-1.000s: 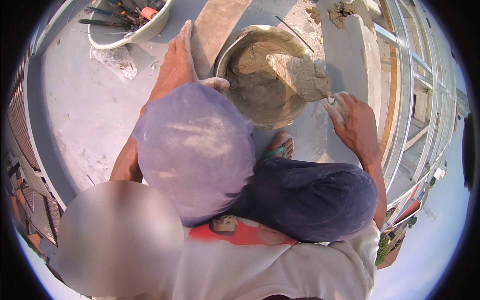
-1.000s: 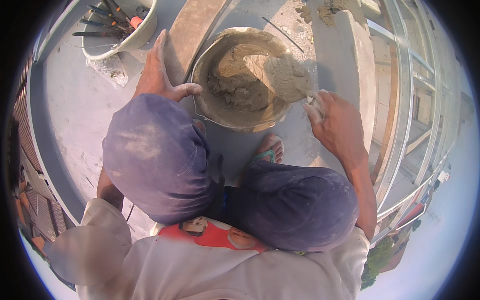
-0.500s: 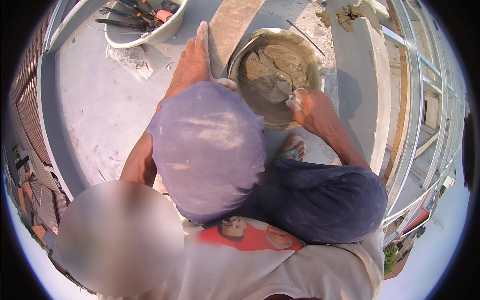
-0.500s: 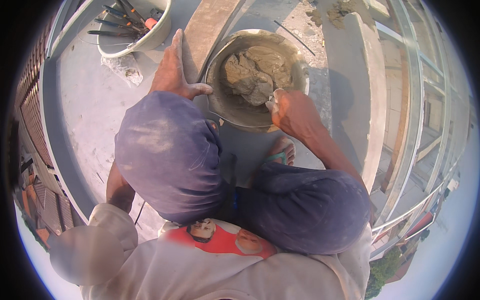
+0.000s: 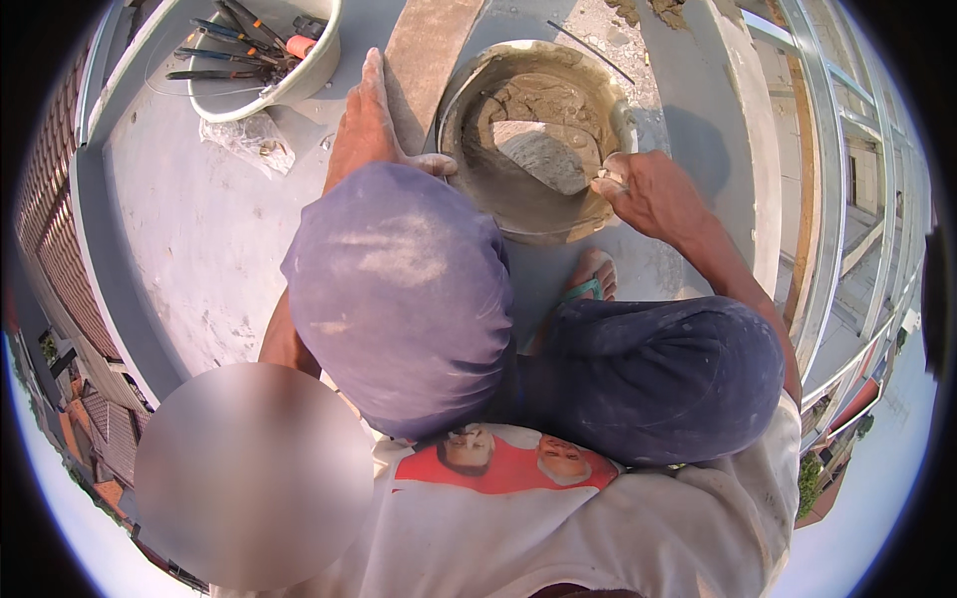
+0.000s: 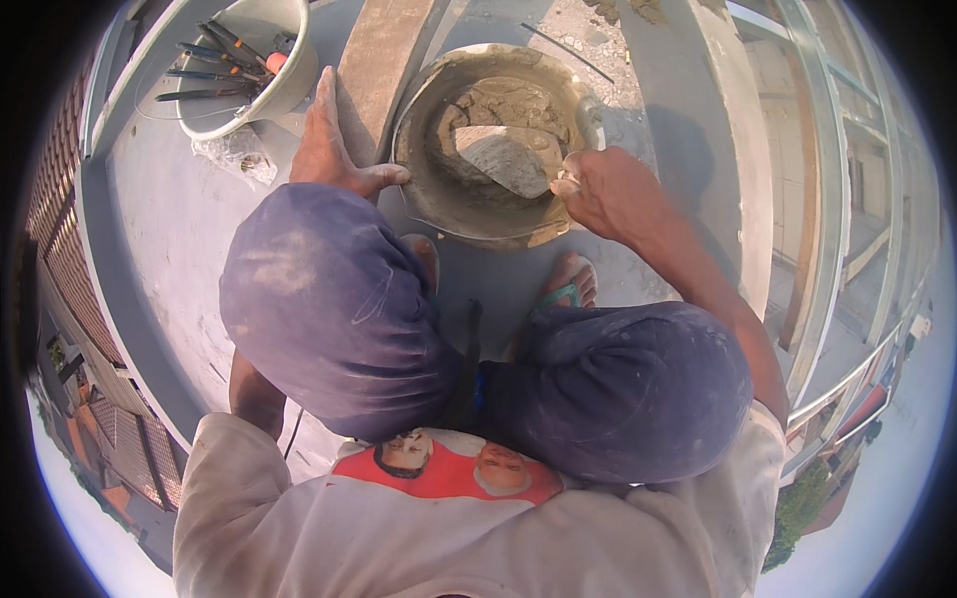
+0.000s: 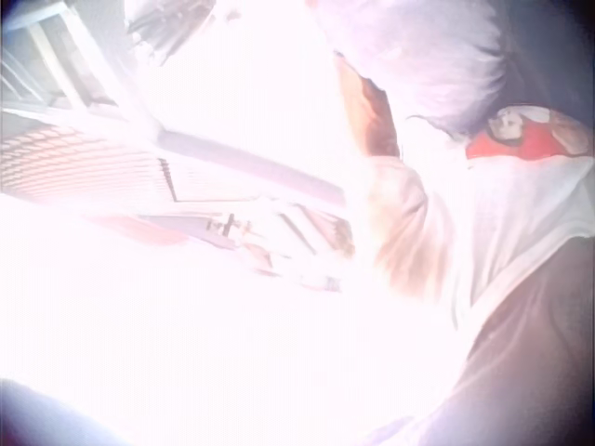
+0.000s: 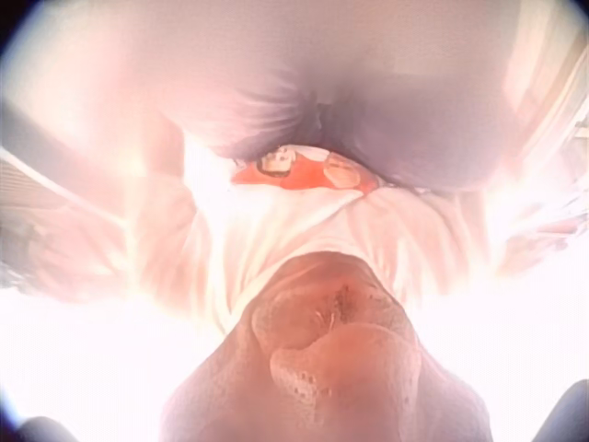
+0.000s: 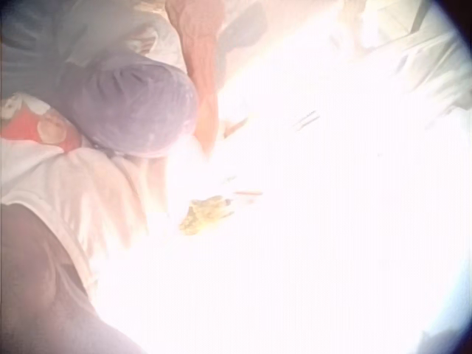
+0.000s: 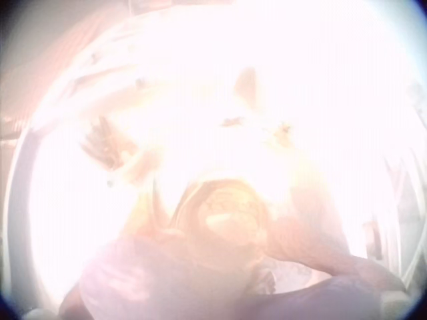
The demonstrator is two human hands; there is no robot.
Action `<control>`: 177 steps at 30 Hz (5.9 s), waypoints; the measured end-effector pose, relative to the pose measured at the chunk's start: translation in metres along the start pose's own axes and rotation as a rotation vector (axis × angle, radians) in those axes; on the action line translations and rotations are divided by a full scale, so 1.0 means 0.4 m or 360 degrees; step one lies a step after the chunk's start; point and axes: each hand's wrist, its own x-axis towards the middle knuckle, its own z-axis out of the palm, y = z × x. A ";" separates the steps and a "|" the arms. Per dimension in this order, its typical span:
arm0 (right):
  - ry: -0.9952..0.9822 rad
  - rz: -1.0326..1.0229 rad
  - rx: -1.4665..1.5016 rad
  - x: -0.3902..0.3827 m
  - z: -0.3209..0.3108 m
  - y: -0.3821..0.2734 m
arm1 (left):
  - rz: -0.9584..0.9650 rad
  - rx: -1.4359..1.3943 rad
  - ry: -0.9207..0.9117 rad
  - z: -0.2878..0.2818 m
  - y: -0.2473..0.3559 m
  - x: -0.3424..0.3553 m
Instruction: The person scoops cement from a bucket using a trowel and applies it to the joints of a metal roof frame. They walk along the wooden beams to reach different sections of the frame.
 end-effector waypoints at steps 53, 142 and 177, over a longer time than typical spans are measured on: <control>0.0107 0.0490 0.2130 0.162 -0.181 0.273 | -0.0014 -0.0080 0.0188 -0.001 0.048 -0.010; 0.0959 0.0717 0.0600 0.343 0.095 0.491 | -0.0005 -0.0040 0.0239 0.002 0.022 -0.009; 0.0931 0.0328 0.1916 0.006 -0.034 0.191 | 0.0046 0.0011 0.0248 0.006 0.020 -0.007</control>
